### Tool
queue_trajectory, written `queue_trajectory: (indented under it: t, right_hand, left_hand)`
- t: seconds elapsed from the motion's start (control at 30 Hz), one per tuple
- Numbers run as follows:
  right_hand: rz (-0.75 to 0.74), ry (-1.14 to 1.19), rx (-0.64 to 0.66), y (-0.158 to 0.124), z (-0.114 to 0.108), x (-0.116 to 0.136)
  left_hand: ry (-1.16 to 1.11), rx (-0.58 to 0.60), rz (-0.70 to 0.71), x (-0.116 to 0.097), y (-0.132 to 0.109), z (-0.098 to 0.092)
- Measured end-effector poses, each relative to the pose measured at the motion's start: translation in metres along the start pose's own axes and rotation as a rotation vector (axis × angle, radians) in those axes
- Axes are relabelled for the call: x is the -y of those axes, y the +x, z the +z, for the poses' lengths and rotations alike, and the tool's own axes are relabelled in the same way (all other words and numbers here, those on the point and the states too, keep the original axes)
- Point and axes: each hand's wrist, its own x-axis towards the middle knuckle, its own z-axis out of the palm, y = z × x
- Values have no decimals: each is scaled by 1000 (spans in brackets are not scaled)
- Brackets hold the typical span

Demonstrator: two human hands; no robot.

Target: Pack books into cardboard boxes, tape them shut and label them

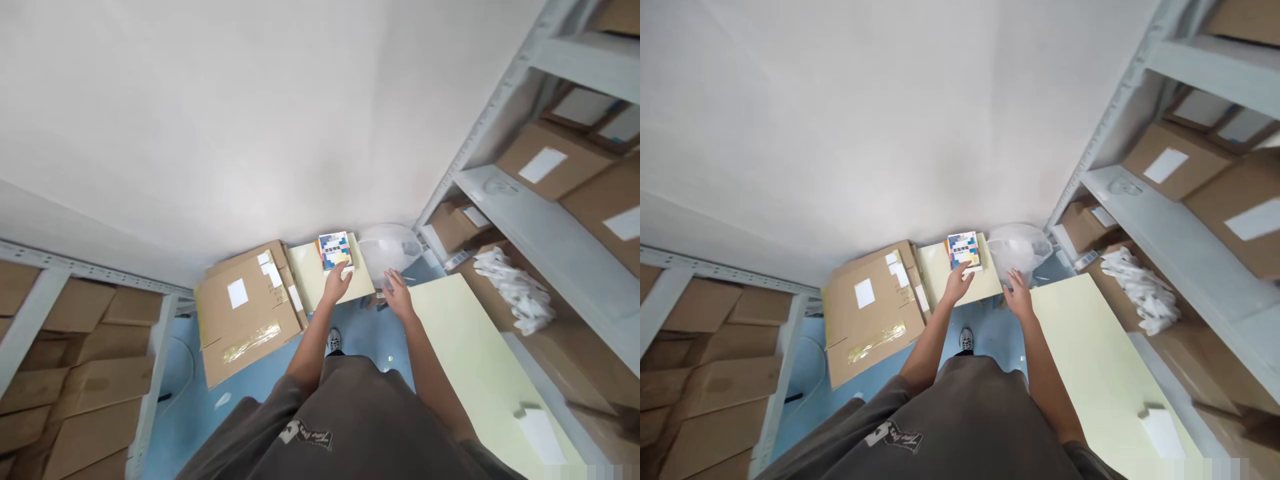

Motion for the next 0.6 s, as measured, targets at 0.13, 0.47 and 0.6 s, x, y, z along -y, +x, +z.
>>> queue_trajectory:
  t: [0.13,0.47,0.6]
  right_hand:
    - [-43,18,106,65,63,33]
    - [-18,-41,321,157,161,46]
    - [81,-106,427,165,183,10]
  left_hand:
    - [-33,-108,-61,49,19,-68]
    - [-40,-206,-366,138,31,-120]
    - [-59,-161,-470,154,35,-93]
